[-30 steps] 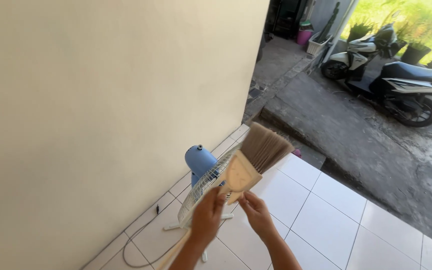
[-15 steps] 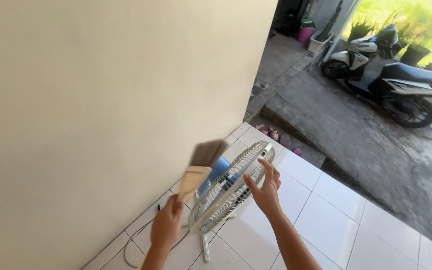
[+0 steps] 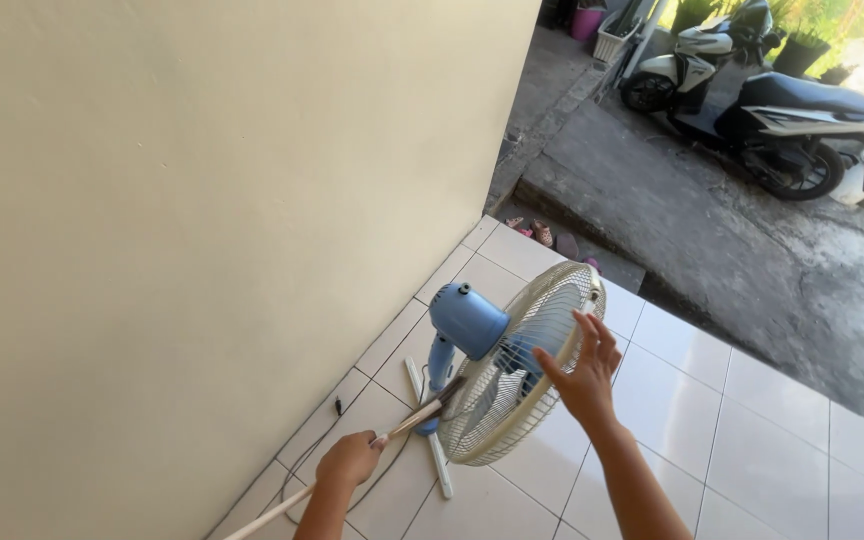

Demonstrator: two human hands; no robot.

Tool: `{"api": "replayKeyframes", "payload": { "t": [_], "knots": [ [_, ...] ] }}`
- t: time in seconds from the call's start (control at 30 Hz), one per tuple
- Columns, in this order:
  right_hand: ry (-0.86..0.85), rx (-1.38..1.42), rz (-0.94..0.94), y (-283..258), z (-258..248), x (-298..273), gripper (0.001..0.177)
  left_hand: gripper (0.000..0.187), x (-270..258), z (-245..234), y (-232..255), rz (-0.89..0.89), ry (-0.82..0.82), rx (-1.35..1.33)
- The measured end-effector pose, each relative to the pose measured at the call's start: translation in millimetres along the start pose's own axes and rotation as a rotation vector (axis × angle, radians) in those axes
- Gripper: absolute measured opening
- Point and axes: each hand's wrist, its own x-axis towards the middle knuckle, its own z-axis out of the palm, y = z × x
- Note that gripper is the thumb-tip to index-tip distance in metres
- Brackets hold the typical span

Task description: Cleaning the grill of a floor fan with a brush.

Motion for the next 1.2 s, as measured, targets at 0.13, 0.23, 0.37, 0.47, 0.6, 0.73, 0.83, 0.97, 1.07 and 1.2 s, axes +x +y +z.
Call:
{"api": "replayKeyframes", "payload": {
  "t": [0.13,0.23,0.37,0.47,0.6,0.73,0.83,0.97,1.07,1.2],
  "knots": [
    [0.030,0.026,0.019,-2,1,-2,0.100,0.043,26,-7,-2,0.155,0.018,-0.054],
    [0.008,0.047,0.071,-5,2,-4,0.103,0.047,-6,-39,27,0.398,0.049,-0.270],
    [0.008,0.062,0.110,-14,-3,-8,0.102,0.048,-46,-69,57,0.459,0.039,-0.243],
    [0.005,0.050,0.129,-13,-2,-10,0.101,0.047,-5,-40,42,0.434,0.026,-0.227],
    [-0.005,0.045,0.109,-17,-5,-15,0.101,0.046,49,13,0,0.277,0.036,-0.159],
    [-0.008,0.052,0.149,-22,-6,-19,0.101,0.046,75,37,-28,0.194,0.034,-0.061],
    [0.001,0.046,0.156,-19,-4,-23,0.104,0.052,55,23,-18,0.228,0.020,-0.110],
    [0.014,0.054,0.125,-16,-1,-22,0.104,0.053,6,-12,23,0.451,0.054,-0.458],
    [-0.024,0.074,0.178,-28,-5,-21,0.102,0.052,-34,-29,52,0.526,0.001,-0.559],
    [-0.046,0.067,0.158,-25,-2,-21,0.101,0.050,-40,-23,62,0.505,0.057,-0.383]
  ]
}}
